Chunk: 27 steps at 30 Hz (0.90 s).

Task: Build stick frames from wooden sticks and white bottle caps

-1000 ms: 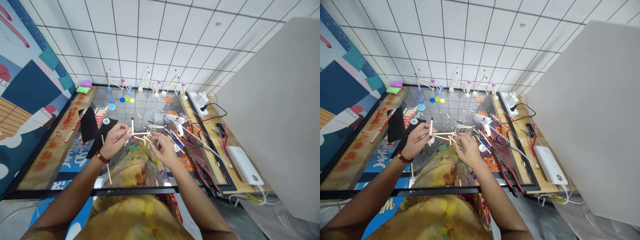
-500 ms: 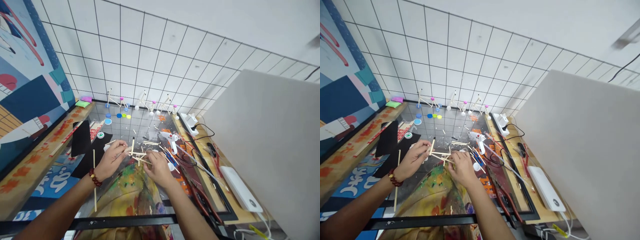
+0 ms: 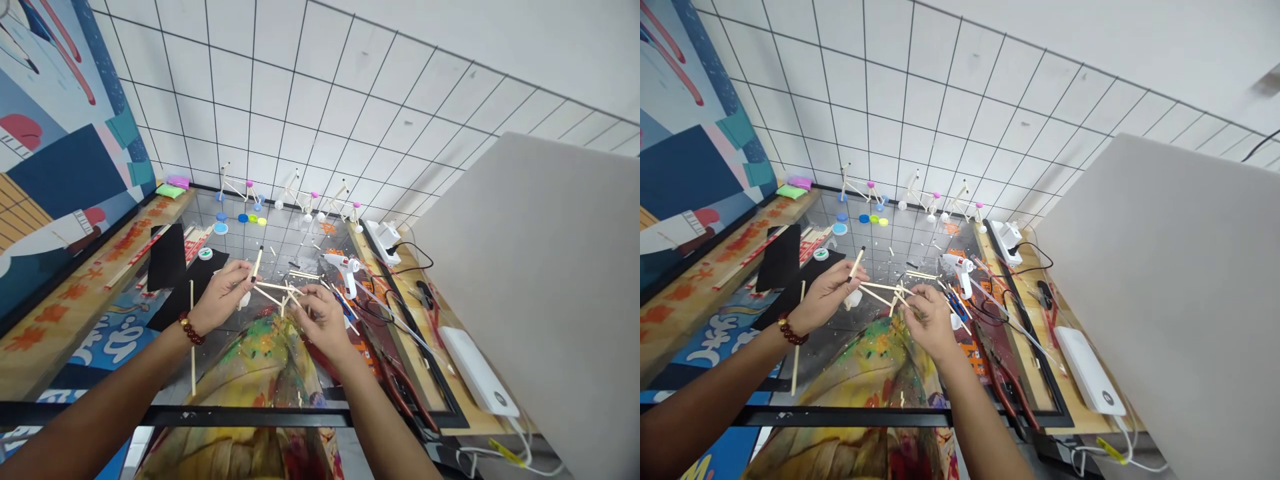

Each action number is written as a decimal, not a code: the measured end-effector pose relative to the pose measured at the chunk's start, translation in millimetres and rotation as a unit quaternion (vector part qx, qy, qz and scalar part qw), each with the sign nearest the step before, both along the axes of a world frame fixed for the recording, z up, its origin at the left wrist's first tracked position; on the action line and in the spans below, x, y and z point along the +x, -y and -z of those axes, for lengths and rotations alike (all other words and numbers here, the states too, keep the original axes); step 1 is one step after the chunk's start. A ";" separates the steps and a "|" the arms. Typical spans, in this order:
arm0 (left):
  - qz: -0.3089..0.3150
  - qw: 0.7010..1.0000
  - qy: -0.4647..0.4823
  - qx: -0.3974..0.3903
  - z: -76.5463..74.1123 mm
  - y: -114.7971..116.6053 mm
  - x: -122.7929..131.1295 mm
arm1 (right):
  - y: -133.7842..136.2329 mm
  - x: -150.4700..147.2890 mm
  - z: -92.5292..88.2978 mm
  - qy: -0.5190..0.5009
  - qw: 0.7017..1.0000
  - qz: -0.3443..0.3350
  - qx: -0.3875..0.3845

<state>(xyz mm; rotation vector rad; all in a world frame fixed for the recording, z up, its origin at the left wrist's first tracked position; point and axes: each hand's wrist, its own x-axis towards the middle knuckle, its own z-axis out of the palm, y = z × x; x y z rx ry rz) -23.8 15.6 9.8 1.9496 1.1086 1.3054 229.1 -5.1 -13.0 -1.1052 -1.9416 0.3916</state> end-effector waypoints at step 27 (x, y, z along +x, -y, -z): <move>0.016 0.999 0.049 -0.011 5.3 -1.3 0.8 | -4.2 -5.7 -4.1 -0.223 0.966 -0.016 -0.130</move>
